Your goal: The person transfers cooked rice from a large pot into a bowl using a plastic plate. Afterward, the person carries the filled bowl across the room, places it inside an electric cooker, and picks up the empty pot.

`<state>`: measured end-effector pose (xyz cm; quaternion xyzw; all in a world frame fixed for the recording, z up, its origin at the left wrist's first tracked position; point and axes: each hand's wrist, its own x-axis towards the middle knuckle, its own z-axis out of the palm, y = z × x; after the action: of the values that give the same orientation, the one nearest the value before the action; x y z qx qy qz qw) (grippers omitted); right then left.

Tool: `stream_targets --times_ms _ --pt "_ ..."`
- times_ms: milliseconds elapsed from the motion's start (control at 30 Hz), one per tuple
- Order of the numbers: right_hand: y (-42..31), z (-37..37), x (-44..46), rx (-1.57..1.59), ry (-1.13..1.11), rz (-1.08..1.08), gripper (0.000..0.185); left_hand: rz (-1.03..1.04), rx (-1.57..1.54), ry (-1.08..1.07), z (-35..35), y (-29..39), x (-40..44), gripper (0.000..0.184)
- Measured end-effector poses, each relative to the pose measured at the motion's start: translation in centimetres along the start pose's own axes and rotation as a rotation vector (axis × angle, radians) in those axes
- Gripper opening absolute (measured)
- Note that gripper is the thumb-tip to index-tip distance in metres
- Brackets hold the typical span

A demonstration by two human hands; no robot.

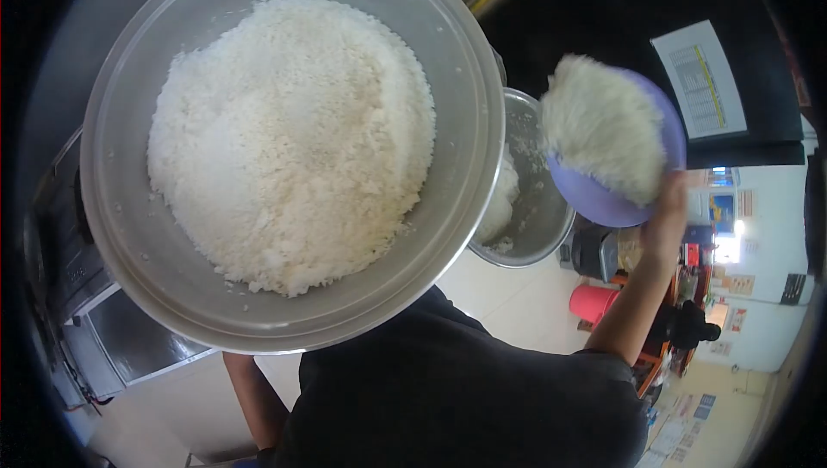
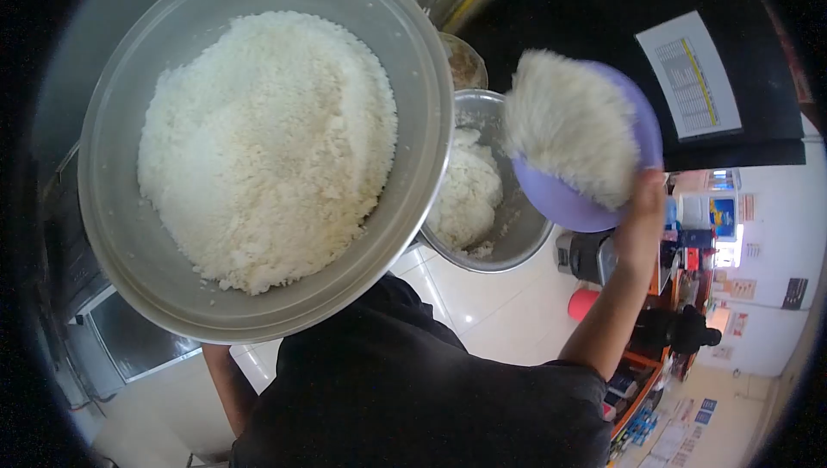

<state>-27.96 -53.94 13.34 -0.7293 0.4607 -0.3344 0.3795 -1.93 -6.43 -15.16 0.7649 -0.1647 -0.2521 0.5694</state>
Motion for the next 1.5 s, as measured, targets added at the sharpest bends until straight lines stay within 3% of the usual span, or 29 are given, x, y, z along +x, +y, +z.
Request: stream_targets --times_ms 33,67,167,300,333,367,400,433,467,533,600,667,733,800,867,967,1167,1267,1367,1467,1500 --pt "0.9 1.2 -1.3 -0.486 -0.075 -0.064 0.06 0.003 -0.012 0.008 -0.3 0.1 0.4 0.052" --pt "1.9 3.4 -2.2 -0.665 -0.188 -0.117 0.046 0.003 -0.017 0.013 -0.3 0.3 0.6 0.052" --pt "8.2 8.9 -2.1 -1.095 -0.412 -0.242 0.048 0.006 -0.032 0.007 -0.4 0.8 1.5 0.052" --pt "3.9 6.2 -0.4 -0.775 -0.285 0.147 0.041 0.003 -0.062 0.016 -0.4 0.9 1.2 0.052" --pt "2.9 5.1 0.0 -0.694 -0.191 0.007 0.043 0.0 -0.069 0.014 -0.4 1.1 1.2 0.052" --pt "0.1 3.3 0.1 -0.728 -0.16 0.095 0.047 0.001 -0.073 0.015 -0.5 1.3 1.0 0.052" --pt "1.5 -0.6 2.7 -0.89 -0.071 -0.192 0.054 0.006 -0.078 0.015 -0.4 1.5 0.9 0.052" --pt "-1.2 -2.7 3.9 -0.839 -0.103 -0.063 0.054 0.009 -0.094 0.011 -0.5 1.7 0.8 0.052" --pt "-3.1 -2.2 4.1 -0.895 0.229 -0.205 0.049 0.013 -0.106 0.005 -0.4 1.8 0.6 0.052" --pt "-7.6 -0.9 6.1 -0.76 0.155 -0.297 0.043 0.027 -0.139 -0.019 -0.3 2.1 0.2 0.052" --pt "-11.4 5.4 7.1 -0.463 -0.224 -0.422 0.041 0.046 -0.169 -0.049 0.1 2.4 0.0 0.052" --pt "-14.5 14.6 5.7 -0.449 -0.724 -0.32 0.041 0.074 -0.166 -0.065 0.4 3.1 0.0 0.052" --pt "-12.8 22.5 5.2 -0.44 -0.944 -0.256 0.044 0.1 -0.118 -0.06 0.6 4.2 0.3 0.051" --pt "-10.2 27.5 4.5 -0.451 -1.138 -0.325 0.05 0.123 -0.066 -0.055 0.4 5.2 0.8 0.048" --pt "-10.1 29.9 3.2 -0.337 -1.162 -0.009 0.059 0.245 0.032 -0.049 0.2 4.7 0.9 0.049" --pt "-8.6 32.4 5.2 -0.235 -1.334 0.162 0.066 0.311 0.043 -0.071 0.1 4.3 0.9 0.055" --pt "-7.2 36.2 5.6 -0.174 -1.494 0.245 0.071 0.377 0.073 -0.055 0.0 3.8 1.0 0.061" --pt "-6.7 38.7 4.7 -0.249 -1.532 0.241 0.077 0.285 -0.044 -0.144 0.1 3.3 1.0 0.063" --pt "-6.5 40.5 4.5 -0.237 -1.727 0.308 0.082 0.327 -0.03 -0.062 0.5 2.8 0.8 0.069" --pt "-5.6 40.7 3.5 -0.231 -1.688 0.375 0.084 0.425 0.312 -0.061 0.0 3.2 0.8 0.075" --pt "-5.7 41.0 3.3 -0.248 -1.703 0.393 0.087 0.379 0.227 -0.092 0.0 3.0 0.9 0.078"
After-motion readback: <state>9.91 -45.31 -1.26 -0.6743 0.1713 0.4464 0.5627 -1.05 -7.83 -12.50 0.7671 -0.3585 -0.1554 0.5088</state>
